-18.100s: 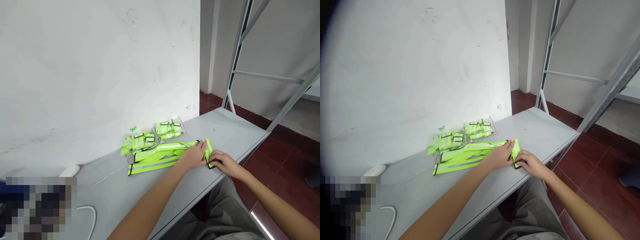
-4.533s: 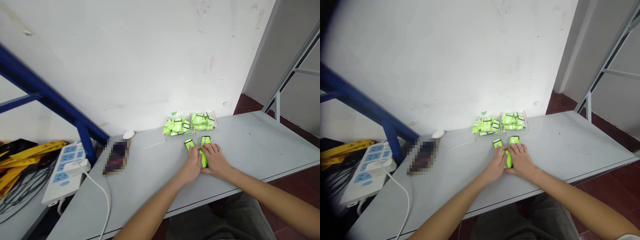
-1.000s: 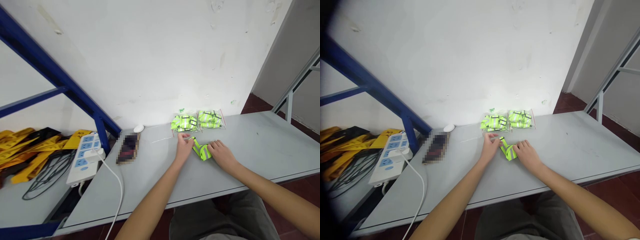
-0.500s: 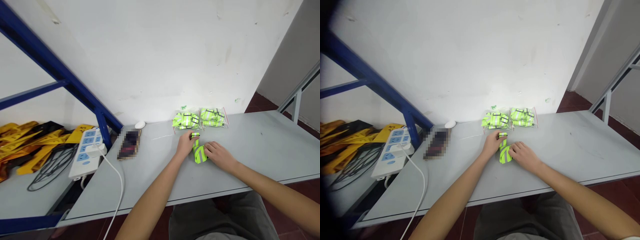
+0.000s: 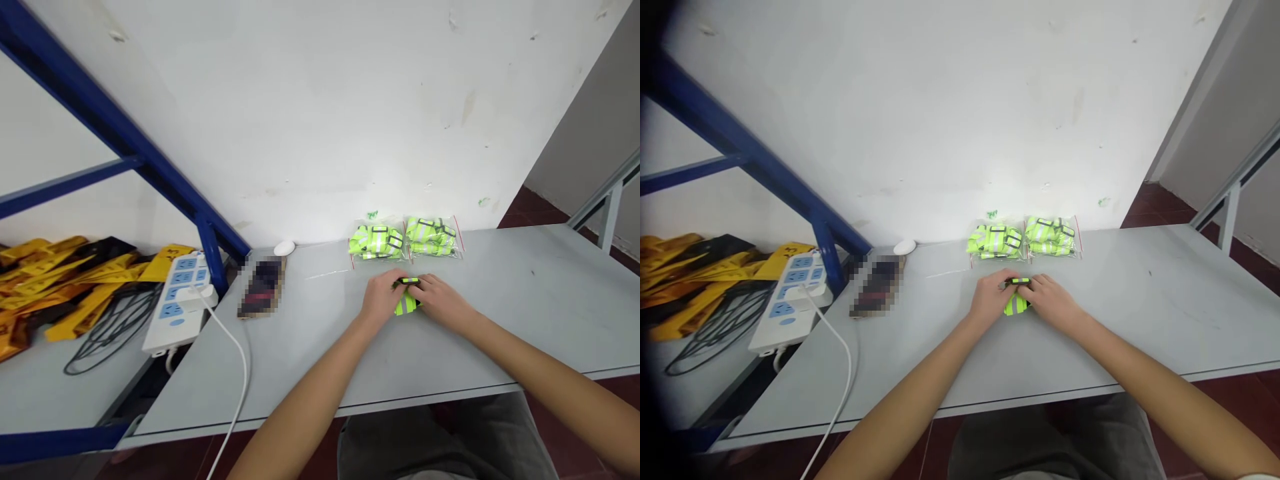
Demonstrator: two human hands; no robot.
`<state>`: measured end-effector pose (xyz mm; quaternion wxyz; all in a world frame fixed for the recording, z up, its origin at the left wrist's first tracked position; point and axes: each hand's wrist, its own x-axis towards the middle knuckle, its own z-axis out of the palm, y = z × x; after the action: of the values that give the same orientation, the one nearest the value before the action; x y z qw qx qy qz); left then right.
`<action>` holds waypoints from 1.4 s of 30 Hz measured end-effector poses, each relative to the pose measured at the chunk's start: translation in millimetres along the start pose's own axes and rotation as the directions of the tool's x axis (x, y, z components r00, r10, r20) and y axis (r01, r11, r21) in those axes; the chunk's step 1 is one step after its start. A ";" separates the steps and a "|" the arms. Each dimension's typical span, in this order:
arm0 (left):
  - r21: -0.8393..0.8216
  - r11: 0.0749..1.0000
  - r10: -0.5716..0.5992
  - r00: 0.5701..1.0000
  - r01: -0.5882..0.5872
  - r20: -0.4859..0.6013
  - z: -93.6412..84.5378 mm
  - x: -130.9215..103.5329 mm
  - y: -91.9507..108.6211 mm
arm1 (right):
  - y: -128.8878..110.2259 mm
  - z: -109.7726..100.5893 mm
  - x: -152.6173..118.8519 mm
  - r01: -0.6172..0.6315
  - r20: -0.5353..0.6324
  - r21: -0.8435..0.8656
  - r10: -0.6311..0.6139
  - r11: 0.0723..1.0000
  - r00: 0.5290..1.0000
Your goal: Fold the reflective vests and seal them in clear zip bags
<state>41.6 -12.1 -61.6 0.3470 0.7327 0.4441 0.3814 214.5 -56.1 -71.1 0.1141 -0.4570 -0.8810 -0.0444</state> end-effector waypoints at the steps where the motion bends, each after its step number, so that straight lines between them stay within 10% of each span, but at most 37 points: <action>1: 0.032 0.999 0.014 1.000 -0.015 0.015 -1.6 -4.0 2.7 | 0.5 0.6 0.7 -0.051 0.012 0.043 0.051 0.998 0.999; 7: 0.132 0.954 0.238 0.949 -0.268 0.208 -7.0 -20.9 7.1 | 6.3 7.2 -4.9 -0.211 -0.014 0.179 0.217 0.961 0.976; 15: 0.259 0.885 0.269 0.879 -0.387 0.394 -20.7 -46.8 21.5 | 8.9 20.1 -12.9 0.068 -0.110 -0.143 -0.084 0.987 0.990; 21: -0.014 0.998 -0.067 0.993 0.069 0.094 -57.4 -32.6 -13.3 | 0.8 19.9 -12.2 0.034 -0.138 -0.221 -0.066 0.975 0.988; 28: 0.377 0.843 -0.341 0.923 0.384 -0.178 -86.9 40.9 -62.1 | -9.4 11.3 0.9 -0.038 -0.136 -0.331 -0.008 0.943 0.991; 37: 0.669 0.654 -0.418 0.906 0.352 -0.067 -91.6 60.6 -67.0 | -14.7 8.2 -3.2 -0.109 -0.110 -0.378 0.073 0.919 0.991; 42: 0.711 0.646 -0.335 0.940 0.278 -0.063 -109.7 39.7 -35.8 | -8.8 3.3 -15.4 -0.134 -0.093 -0.347 0.108 0.928 0.990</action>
<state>-54.8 55.9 -30.6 0.1132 0.7369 0.6605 0.0890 215.3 -72.9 -77.8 0.0649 -0.5216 -0.8242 -0.2109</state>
